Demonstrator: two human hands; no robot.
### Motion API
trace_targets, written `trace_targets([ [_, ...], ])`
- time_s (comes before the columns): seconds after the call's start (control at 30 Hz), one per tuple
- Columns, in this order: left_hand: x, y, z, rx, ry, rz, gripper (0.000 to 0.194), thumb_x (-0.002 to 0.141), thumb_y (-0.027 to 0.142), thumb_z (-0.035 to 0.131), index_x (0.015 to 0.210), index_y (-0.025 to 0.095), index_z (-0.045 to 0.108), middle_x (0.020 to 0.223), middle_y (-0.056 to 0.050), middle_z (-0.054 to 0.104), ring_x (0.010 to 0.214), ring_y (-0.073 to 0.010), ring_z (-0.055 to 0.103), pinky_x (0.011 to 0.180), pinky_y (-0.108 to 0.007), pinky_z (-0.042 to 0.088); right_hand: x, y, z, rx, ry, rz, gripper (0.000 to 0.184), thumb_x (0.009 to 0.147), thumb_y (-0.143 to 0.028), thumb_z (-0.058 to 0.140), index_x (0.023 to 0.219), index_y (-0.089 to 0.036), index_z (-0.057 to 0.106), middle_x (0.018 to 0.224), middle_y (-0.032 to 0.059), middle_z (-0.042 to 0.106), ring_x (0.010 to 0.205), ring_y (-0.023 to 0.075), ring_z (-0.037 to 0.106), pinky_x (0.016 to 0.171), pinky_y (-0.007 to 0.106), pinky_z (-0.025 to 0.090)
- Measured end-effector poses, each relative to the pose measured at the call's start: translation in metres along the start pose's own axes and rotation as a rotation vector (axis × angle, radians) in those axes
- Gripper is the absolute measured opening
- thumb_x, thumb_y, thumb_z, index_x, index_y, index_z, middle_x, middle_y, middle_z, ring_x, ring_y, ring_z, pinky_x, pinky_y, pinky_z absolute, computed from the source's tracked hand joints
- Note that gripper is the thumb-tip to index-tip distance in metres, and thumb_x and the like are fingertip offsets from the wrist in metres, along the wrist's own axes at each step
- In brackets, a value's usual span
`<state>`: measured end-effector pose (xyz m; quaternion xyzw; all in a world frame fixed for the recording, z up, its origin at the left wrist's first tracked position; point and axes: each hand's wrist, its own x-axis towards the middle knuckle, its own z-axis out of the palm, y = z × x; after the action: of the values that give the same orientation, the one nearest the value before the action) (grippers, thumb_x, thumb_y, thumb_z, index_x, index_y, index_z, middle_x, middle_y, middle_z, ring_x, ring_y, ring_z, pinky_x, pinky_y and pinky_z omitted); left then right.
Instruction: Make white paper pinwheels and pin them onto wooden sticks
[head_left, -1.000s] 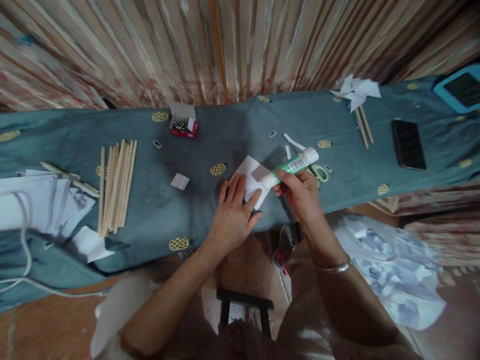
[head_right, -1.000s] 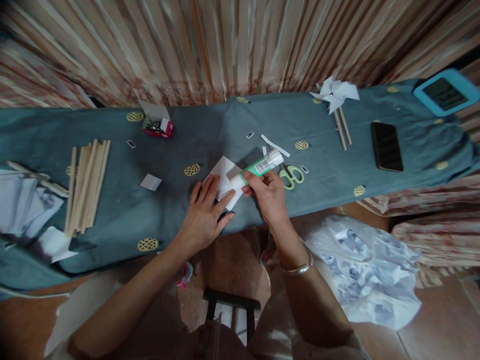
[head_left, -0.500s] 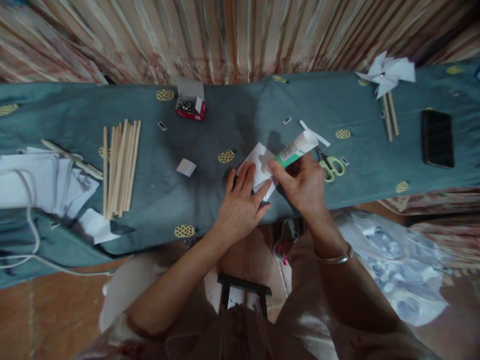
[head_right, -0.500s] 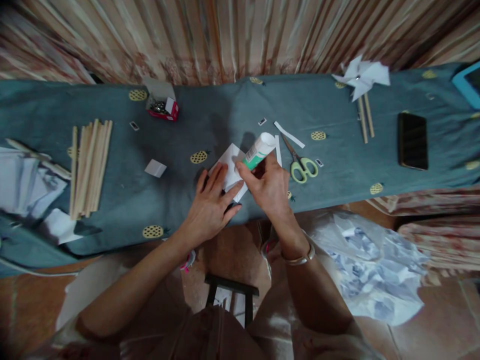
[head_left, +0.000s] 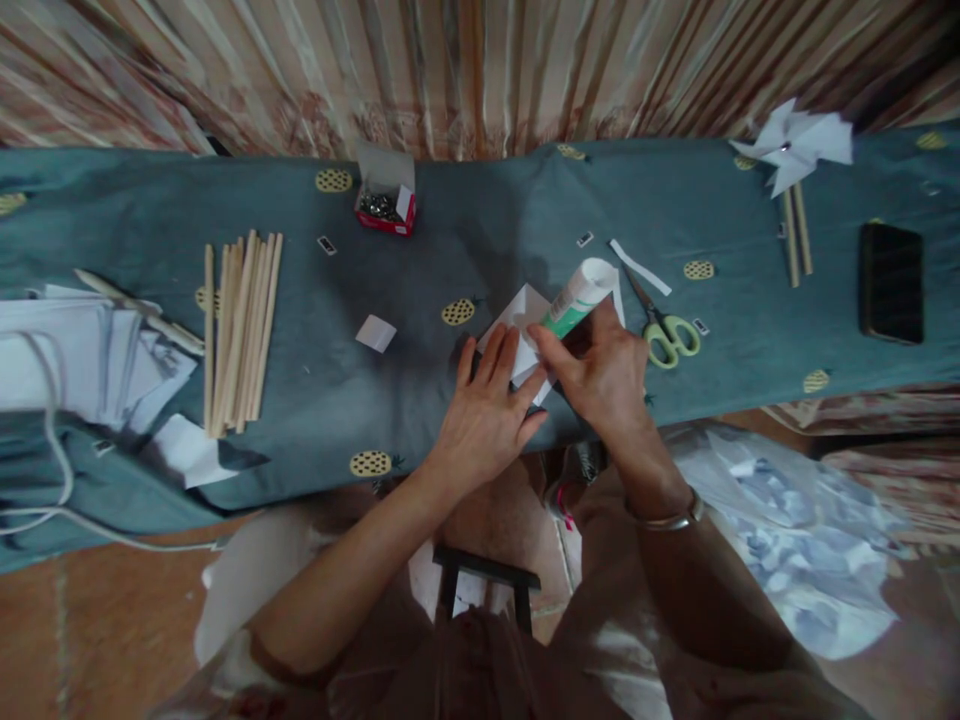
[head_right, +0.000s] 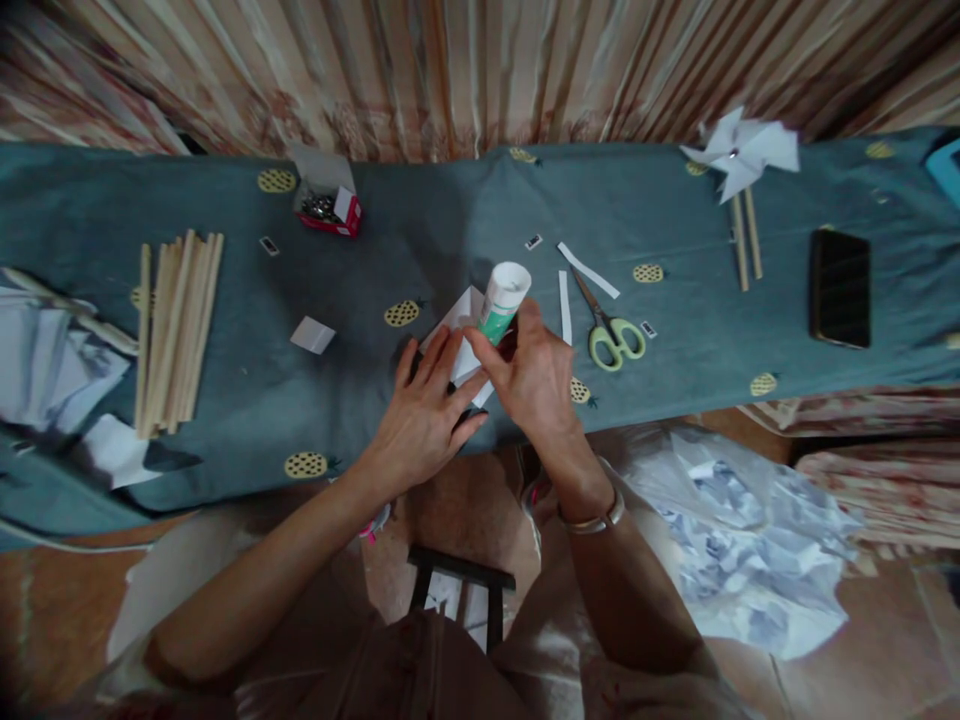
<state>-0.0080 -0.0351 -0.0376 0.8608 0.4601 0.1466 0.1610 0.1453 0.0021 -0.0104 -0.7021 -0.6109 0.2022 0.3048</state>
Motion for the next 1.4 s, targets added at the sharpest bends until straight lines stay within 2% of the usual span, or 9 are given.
trace_targets([
  [0.33, -0.001, -0.001, 0.001, 0.02, 0.001, 0.01, 0.054, 0.091, 0.038, 0.063, 0.14, 0.018, 0.052, 0.157, -0.025, 0.034, 0.149, -0.0413, 0.025, 0.117, -0.067, 0.02, 0.001, 0.002, 0.004, -0.093, -0.001, -0.1, 0.034, 0.084, -0.055, 0.064, 0.091, -0.022, 0.058, 0.066, 0.0023, 0.067, 0.064, 0.0205, 0.065, 0.063, 0.031, 0.045],
  [0.63, 0.0, -0.001, 0.001, 0.068, 0.024, 0.014, 0.058, 0.09, 0.039, 0.064, 0.143, 0.021, 0.048, 0.155, -0.022, 0.039, 0.148, -0.0388, 0.028, 0.116, -0.067, 0.025, 0.003, 0.002, 0.01, -0.12, 0.017, -0.18, 0.039, 0.085, -0.061, 0.061, 0.088, -0.022, 0.056, 0.063, 0.0004, 0.066, 0.058, 0.02, 0.064, 0.057, 0.031, 0.047],
  [0.97, 0.0, 0.0, -0.002, 0.049, 0.038, 0.02, 0.054, 0.089, 0.036, 0.066, 0.139, 0.021, 0.052, 0.152, -0.023, 0.043, 0.147, -0.0397, 0.031, 0.115, -0.069, 0.025, 0.002, 0.004, 0.011, -0.123, 0.003, -0.265, 0.041, 0.087, -0.064, 0.057, 0.089, -0.023, 0.054, 0.061, 0.0002, 0.065, 0.057, 0.0208, 0.065, 0.056, 0.032, 0.049],
  [1.2, 0.001, 0.0, -0.001, 0.063, 0.017, 0.009, 0.053, 0.088, 0.037, 0.066, 0.138, 0.022, 0.052, 0.155, -0.02, 0.04, 0.148, -0.039, 0.03, 0.116, -0.069, 0.023, -0.001, 0.005, 0.009, -0.104, -0.016, -0.266, 0.042, 0.086, -0.065, 0.058, 0.089, -0.023, 0.055, 0.061, 0.0011, 0.066, 0.055, 0.0214, 0.066, 0.054, 0.032, 0.049],
  [1.4, 0.0, 0.0, -0.001, 0.068, 0.009, 0.015, 0.055, 0.089, 0.038, 0.065, 0.139, 0.02, 0.051, 0.154, -0.024, 0.039, 0.148, -0.0403, 0.029, 0.115, -0.07, 0.025, -0.004, 0.007, 0.005, -0.085, -0.039, -0.258, 0.042, 0.086, -0.063, 0.06, 0.093, -0.022, 0.057, 0.063, 0.0019, 0.068, 0.055, 0.0203, 0.066, 0.055, 0.032, 0.05],
])
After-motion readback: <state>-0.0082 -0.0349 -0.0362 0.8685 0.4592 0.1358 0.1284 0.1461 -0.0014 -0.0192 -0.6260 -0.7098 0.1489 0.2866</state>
